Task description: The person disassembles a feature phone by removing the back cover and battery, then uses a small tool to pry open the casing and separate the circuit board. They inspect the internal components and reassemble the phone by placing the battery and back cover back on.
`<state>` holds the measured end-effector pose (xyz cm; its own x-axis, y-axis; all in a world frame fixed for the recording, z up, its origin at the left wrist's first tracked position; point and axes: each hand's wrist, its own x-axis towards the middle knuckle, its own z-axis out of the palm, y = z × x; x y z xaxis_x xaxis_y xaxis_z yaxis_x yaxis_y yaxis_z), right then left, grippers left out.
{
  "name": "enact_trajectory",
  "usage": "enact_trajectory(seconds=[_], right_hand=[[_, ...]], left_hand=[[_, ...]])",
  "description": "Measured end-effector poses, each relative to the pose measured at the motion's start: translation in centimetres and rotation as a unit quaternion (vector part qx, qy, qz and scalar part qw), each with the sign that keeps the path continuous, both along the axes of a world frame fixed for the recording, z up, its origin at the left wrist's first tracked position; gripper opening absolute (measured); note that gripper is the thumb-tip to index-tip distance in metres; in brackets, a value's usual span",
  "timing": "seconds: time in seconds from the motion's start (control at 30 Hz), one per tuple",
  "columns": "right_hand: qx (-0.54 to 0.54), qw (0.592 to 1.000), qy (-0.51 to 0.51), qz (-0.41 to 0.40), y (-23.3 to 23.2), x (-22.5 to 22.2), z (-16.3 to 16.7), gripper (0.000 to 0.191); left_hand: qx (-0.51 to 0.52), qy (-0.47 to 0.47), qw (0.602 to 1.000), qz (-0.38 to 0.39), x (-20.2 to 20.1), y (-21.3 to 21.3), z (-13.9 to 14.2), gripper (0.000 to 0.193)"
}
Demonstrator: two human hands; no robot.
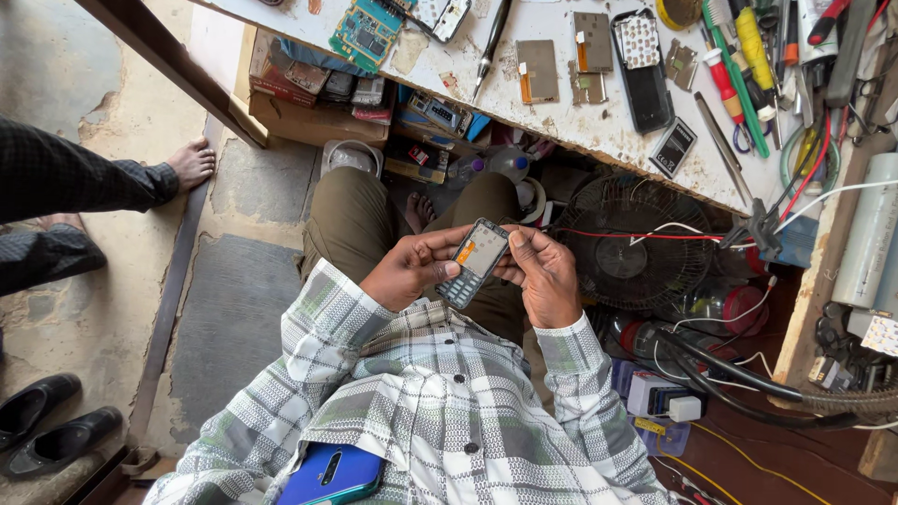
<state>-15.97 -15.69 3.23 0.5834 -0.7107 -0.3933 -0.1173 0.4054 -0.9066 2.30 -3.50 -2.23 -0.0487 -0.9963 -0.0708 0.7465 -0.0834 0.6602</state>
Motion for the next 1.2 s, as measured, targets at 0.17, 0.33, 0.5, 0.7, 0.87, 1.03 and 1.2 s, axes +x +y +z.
enact_trajectory(seconds=[0.17,0.33,0.5,0.7,0.87,1.03,1.2], right_hand=[[-0.013,0.999,0.009,0.029,-0.4,-0.9,-0.3,0.032],[-0.028,0.998,0.035,0.046,-0.2,-1.7,-0.9,0.032],[-0.060,0.990,0.088,0.087,0.7,-1.8,-0.9,0.034],[-0.027,0.986,0.071,0.147,2.9,-1.5,0.0,0.036],[-0.040,0.979,0.094,0.177,3.4,-1.3,0.7,0.037],[-0.078,0.972,0.093,0.199,3.2,-0.4,1.2,0.036],[-0.093,0.970,0.088,0.205,3.2,0.2,1.5,0.035]], left_hand=[[0.039,-0.070,0.997,-0.010,-0.3,0.8,1.3,0.077],[-0.005,-0.140,0.990,-0.014,-0.4,1.6,2.3,0.075],[-0.027,-0.247,0.968,-0.039,-0.1,3.3,2.8,0.081],[-0.079,-0.502,0.860,0.045,-0.7,5.5,4.0,0.083],[-0.069,-0.624,0.778,0.007,0.1,6.7,5.8,0.083],[-0.166,-0.755,0.634,0.003,1.1,6.2,7.4,0.069],[-0.228,-0.842,0.488,-0.028,1.9,5.8,7.8,0.048]])
